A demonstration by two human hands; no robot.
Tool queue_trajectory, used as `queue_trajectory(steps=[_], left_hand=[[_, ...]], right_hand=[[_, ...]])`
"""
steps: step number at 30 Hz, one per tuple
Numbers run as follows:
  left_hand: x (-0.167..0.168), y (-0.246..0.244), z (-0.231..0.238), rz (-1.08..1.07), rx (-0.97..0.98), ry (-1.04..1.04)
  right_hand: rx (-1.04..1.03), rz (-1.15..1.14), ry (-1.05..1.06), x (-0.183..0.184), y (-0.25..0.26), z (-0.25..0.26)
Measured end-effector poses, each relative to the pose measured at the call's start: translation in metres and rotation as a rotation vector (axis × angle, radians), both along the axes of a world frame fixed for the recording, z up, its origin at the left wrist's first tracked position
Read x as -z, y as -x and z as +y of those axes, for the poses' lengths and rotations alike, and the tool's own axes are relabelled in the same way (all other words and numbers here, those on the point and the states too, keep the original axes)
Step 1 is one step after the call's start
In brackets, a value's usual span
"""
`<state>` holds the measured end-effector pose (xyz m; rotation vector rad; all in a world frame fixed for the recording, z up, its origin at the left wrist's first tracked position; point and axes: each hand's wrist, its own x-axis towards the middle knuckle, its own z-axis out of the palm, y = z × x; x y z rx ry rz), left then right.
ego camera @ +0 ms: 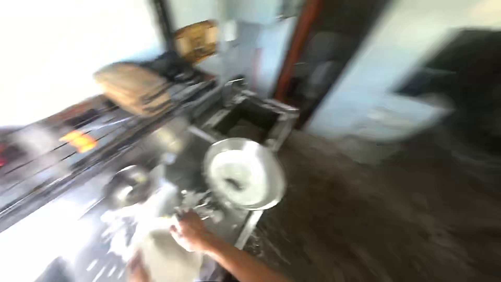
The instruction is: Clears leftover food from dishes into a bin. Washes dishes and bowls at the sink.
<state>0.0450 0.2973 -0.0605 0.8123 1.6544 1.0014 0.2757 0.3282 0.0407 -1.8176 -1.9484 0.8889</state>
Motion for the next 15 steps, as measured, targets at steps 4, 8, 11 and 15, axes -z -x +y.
queue_trajectory(steps=[4,8,11,15], left_hand=[[-0.003,-0.002,0.030,0.001,-0.053,0.052],[0.001,0.018,0.050,-0.015,0.133,0.115],[0.002,0.018,0.052,0.109,0.194,0.090],[0.002,0.030,0.049,0.168,0.104,0.063]], right_hand=[[-0.519,-0.142,0.159,0.056,0.051,-0.056],[-0.441,-0.341,0.062,0.073,0.037,-0.042],[-0.310,-0.356,0.076,0.095,0.084,-0.008],[-0.500,-0.225,0.195,0.078,0.108,-0.034]])
